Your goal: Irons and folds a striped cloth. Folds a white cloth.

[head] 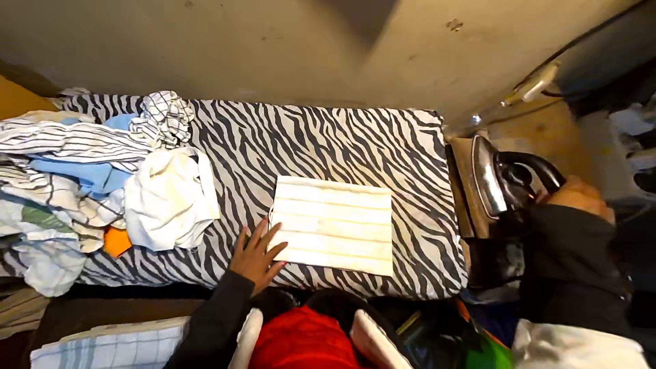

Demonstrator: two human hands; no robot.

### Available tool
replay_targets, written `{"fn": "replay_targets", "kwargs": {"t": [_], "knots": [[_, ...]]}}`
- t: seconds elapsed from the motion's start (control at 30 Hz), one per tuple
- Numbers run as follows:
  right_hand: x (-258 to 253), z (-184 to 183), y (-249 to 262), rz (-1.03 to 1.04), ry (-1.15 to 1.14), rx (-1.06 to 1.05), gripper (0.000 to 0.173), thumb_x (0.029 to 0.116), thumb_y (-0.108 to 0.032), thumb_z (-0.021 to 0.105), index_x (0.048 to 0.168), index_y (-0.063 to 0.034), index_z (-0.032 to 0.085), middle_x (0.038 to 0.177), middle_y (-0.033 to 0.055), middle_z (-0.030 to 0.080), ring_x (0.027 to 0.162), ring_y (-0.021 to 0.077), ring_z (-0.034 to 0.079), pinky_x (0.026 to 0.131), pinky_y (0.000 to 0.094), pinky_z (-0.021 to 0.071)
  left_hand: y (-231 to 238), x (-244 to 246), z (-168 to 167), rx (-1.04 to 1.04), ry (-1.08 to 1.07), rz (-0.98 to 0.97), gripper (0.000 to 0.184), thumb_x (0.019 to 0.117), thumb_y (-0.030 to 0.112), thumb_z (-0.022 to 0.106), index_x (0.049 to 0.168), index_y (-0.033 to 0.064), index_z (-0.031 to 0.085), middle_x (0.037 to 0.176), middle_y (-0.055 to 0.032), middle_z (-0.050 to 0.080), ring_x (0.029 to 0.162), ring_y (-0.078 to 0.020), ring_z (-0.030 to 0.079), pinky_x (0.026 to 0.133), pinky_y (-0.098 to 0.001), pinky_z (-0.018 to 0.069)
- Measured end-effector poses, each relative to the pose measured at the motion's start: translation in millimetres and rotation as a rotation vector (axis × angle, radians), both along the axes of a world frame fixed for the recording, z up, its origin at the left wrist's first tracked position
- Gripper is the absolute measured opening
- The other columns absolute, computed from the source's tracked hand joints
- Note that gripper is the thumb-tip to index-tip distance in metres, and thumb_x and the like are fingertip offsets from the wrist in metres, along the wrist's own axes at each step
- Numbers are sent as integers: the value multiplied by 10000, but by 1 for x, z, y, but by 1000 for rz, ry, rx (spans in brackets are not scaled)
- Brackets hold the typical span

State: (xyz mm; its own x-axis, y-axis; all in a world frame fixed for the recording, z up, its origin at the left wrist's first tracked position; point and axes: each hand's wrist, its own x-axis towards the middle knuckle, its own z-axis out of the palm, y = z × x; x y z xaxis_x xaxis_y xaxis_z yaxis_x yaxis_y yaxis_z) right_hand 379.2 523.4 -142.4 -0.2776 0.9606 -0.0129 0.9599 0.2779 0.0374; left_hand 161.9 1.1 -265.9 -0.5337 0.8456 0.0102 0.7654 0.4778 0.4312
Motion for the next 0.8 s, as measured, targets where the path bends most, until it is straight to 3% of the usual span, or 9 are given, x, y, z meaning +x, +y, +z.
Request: {"fn": "replay_targets", "kwargs": {"t": [0.07, 0.13, 0.2, 0.3, 0.4, 0.5, 0.63, 0.73, 0.8], "knots": [[3, 1, 20, 42, 25, -104, 529, 1043, -217, 585, 1426, 127, 467, 1388, 407, 531, 1329, 548, 514, 1067, 685, 404, -22, 6, -11, 122, 10, 180, 386, 1024, 328, 490, 995, 61, 767, 1315, -157, 675, 1353, -435, 528, 1092, -704, 349], [1, 8, 15, 122, 140, -220, 542, 992, -187, 661, 1410, 101, 472, 1294, 412, 571, 1237, 561, 554, 1009, 712, 426, -37, 7, -8, 199, 66, 344, 428, 1014, 296, 477, 873, -3, 750, 1133, -187, 728, 1172, -427, 641, 960, -634, 476], [-27, 25, -38, 248, 170, -279, 536, 1001, -207, 653, 1411, 94, 484, 1243, 428, 582, 1190, 590, 564, 983, 740, 417, -38, 12, 5, 227, 67, 399, 376, 998, 251, 503, 931, -15, 760, 1099, -203, 728, 1077, -418, 674, 908, -594, 516], [-76, 23, -133, 513, -1, -368, 455, 975, -256, 717, 1301, 45, 618, 1089, 383, 669, 1059, 586, 643, 896, 751, 468, -14, 15, 23, 293, 99, 339, 300, 985, 188, 526, 995, 10, 767, 1094, -176, 740, 1043, -369, 696, 903, -526, 541], [-97, -3, -218, 826, -289, -647, 434, 975, -239, 687, 1356, -41, 628, 1146, 336, 688, 1101, 566, 641, 922, 746, 460, 12, 11, 33, 348, 126, 259, 292, 984, 183, 525, 998, 29, 773, 1080, -144, 757, 1030, -327, 717, 896, -484, 564], [-57, -27, -227, 1007, -267, -610, 340, 919, -178, 724, 1216, -21, 672, 1007, 302, 719, 945, 547, 693, 786, 730, 509, -1, 4, 42, 375, 123, 278, 302, 999, 193, 524, 1009, 25, 775, 1057, -149, 762, 1014, -317, 722, 892, -474, 565], [-14, -30, -204, 852, -196, -478, 336, 884, -125, 752, 1178, 25, 686, 941, 331, 715, 877, 579, 693, 728, 743, 503, -45, -4, 50, 375, 65, 448, 303, 995, 162, 521, 1030, -25, 758, 1003, -201, 753, 947, -314, 727, 858, -429, 574], [-38, -30, -232, 959, -124, -452, 296, 859, -109, 751, 1111, 37, 698, 908, 311, 720, 836, 557, 704, 699, 726, 514, -41, -6, 56, 460, 67, 462, 292, 985, 145, 525, 1014, -35, 754, 964, -193, 755, 927, -254, 724, 865, -350, 564], [-79, -26, -267, 1037, -134, -521, 298, 886, -115, 720, 1145, 28, 691, 948, 304, 723, 875, 543, 705, 739, 718, 521, -23, -3, 62, 530, 73, 424, 282, 983, 144, 545, 990, -36, 762, 959, -182, 761, 944, -251, 730, 890, -358, 565]]}}
